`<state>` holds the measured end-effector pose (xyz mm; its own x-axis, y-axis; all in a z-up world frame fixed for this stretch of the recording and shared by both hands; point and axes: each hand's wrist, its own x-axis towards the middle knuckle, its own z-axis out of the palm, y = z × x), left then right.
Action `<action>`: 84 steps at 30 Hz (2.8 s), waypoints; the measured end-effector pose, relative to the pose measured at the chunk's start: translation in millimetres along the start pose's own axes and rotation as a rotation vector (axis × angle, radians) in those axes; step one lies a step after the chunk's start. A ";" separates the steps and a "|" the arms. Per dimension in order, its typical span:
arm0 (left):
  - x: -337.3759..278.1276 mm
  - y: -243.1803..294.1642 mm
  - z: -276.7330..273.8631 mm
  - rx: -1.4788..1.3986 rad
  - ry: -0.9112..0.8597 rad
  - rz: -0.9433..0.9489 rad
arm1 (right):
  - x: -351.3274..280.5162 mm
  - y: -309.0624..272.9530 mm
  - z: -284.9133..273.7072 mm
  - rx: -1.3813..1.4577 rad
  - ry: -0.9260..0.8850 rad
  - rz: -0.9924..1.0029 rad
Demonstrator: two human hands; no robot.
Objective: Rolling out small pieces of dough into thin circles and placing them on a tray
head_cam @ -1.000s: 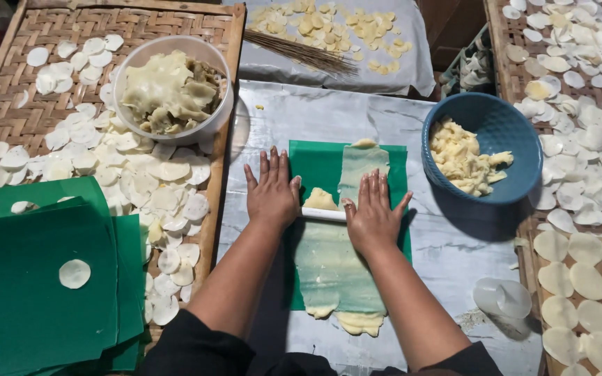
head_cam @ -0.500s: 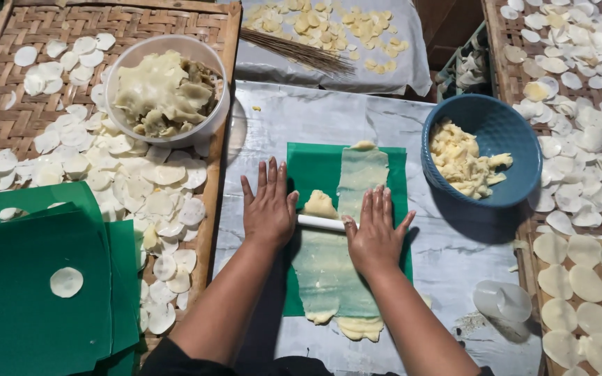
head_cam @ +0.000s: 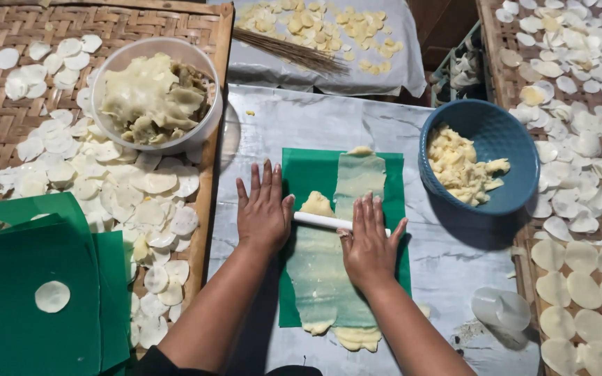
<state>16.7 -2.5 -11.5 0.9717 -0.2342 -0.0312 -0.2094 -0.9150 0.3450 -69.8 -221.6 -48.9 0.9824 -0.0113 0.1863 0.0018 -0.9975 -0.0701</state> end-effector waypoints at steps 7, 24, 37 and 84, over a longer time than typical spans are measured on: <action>53.6 -2.6 6.1 0.029 -0.081 -0.114 | 65.6 5.0 -0.3 -0.045 -0.156 0.093; 36.2 -0.2 5.8 0.036 -0.005 -0.040 | 53.7 13.4 8.0 -0.003 -0.044 0.001; 19.6 -0.1 -6.7 0.026 0.031 -0.063 | 41.5 13.6 -2.6 0.047 0.062 -0.034; 49.6 10.9 -6.5 0.017 -0.029 -0.064 | 75.2 26.8 -31.4 0.158 0.122 -0.337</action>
<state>63.3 -22.0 -3.1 0.9796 -0.1841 -0.0802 -0.1489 -0.9338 0.3255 -1.7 -251.4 -6.0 0.8925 0.2976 0.3389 0.3587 -0.9239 -0.1332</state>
